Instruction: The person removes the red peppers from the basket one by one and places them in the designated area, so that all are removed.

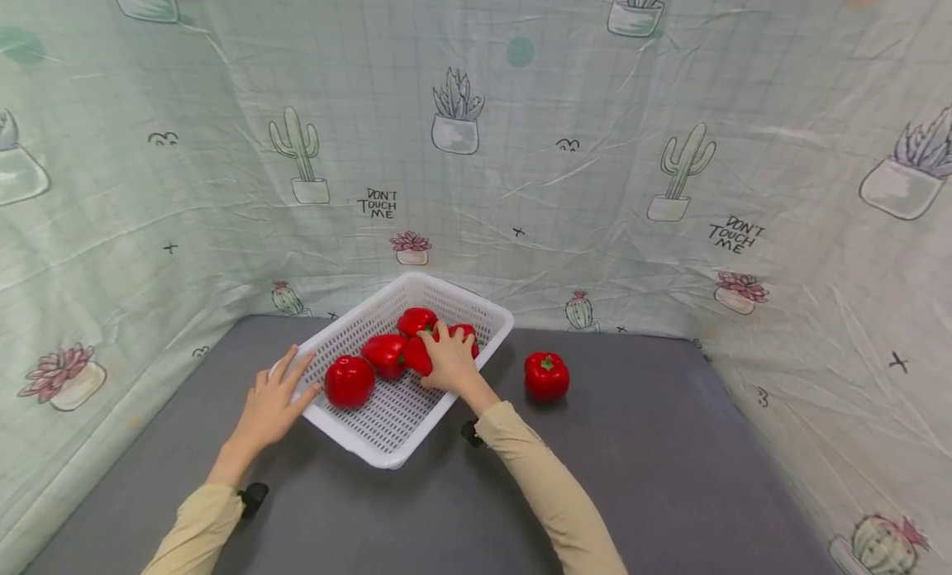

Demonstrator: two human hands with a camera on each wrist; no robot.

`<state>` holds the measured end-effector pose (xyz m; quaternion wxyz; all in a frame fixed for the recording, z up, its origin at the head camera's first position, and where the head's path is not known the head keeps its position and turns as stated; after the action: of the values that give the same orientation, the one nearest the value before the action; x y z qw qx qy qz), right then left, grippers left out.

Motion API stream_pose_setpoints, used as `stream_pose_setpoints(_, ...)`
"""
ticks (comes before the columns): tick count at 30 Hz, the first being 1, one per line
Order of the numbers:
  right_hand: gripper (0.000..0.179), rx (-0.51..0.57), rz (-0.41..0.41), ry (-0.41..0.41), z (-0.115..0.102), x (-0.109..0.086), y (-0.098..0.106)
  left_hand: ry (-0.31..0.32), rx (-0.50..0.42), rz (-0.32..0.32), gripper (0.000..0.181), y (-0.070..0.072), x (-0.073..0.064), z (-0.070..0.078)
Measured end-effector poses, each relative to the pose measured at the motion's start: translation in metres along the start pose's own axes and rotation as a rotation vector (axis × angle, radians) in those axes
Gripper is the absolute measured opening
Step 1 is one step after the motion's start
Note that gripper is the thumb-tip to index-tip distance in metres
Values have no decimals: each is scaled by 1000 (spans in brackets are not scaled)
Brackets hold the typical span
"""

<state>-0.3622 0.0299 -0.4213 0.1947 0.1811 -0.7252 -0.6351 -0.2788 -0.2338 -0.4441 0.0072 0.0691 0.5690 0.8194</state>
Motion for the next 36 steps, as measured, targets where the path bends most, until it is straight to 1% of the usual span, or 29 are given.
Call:
stream_pose_setpoints(3,77,-4,18,11,0,-1,1,3,1,-2,62,-1,1,0)
stream_pose_setpoints(7,79,-10,42,32,0,-1,2,0,3,10,61,-1,1,0)
stream_pose_setpoints(11,81,-9,60,34,0,-2,3,-5,-4,5,61,-1,1,-1)
stream_pose_setpoints(17,83,17,105,69,0,-6,5,-4,-4,2,62,-2,2,-2)
stream_pose_setpoints(25,75,22,180,123,-1,-15,9,-5,6,9,61,0,1,-2)
stream_pose_setpoints(31,70,-11,196,146,-6,-24,17,-10,8,16,61,0,1,-1)
stream_pose_setpoints(36,70,17,211,173,-9,-32,25,-5,3,13,61,-1,1,-1)
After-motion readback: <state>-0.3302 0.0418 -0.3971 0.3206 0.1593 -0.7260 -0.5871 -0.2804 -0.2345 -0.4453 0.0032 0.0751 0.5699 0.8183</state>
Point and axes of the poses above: each hand's wrist, its own x-axis towards the middle knuckle, its own y-axis out of the back of the hand, z = x × y, the point moved 2 cm from there along x, towards the middle knuckle, and after that the axes turned 12 degrees about -z, right-handed, at the moved point
